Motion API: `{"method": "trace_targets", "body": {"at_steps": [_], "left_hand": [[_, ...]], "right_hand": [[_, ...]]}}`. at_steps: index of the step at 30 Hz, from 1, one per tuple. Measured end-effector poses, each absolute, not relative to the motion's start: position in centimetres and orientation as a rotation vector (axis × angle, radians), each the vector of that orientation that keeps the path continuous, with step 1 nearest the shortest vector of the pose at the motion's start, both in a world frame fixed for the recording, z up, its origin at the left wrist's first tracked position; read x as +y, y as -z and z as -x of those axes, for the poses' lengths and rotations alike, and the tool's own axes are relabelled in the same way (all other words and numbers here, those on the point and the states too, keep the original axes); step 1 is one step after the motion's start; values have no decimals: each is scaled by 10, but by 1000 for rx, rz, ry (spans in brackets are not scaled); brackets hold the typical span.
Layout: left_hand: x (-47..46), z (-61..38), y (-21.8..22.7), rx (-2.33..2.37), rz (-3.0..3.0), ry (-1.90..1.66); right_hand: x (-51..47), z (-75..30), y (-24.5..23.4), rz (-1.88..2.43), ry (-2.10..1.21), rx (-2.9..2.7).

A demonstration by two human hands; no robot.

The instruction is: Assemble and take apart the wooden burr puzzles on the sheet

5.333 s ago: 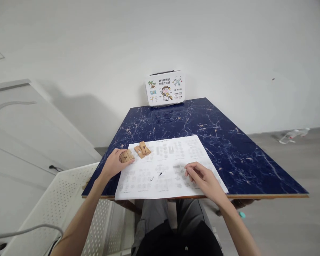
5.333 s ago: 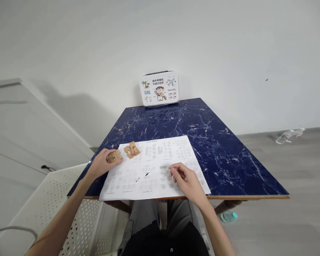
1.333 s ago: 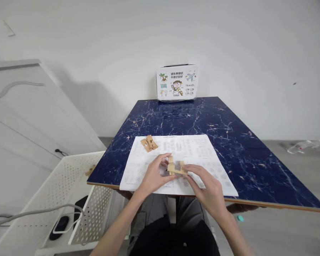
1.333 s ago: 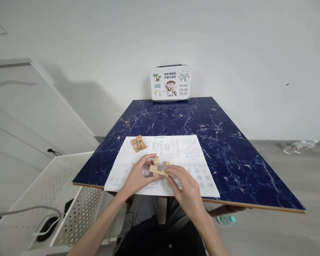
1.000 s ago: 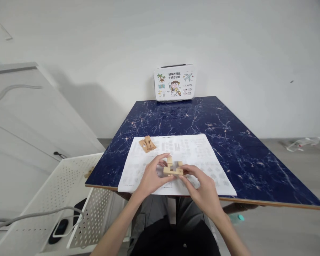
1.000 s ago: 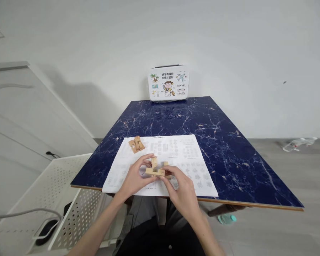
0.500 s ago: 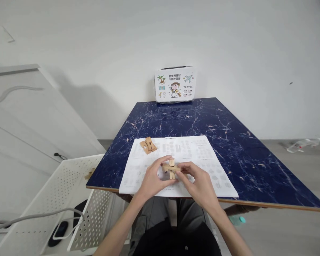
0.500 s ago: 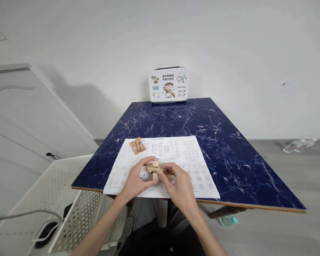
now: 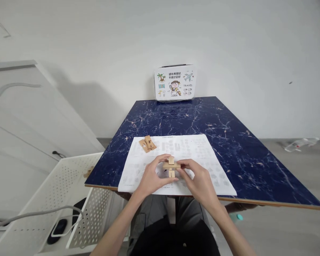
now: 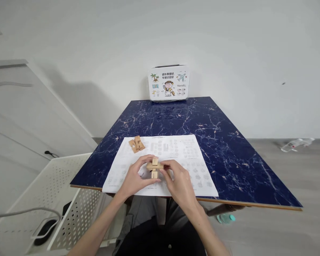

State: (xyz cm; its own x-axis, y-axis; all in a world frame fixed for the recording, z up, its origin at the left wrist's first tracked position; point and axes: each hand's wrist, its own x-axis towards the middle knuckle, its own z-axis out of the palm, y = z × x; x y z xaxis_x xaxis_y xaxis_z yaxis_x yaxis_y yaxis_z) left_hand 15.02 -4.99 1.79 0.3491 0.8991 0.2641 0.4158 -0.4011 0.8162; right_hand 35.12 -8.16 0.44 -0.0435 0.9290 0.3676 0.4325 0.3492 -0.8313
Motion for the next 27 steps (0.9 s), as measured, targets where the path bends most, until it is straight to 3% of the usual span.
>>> {"method": "trace_targets", "body": {"at_steps": [27], "left_hand": [[-44,-149,-9,1073,-1841,-1056]], "right_hand": [[-80,-367,2,1236,-458,-1788]]}}
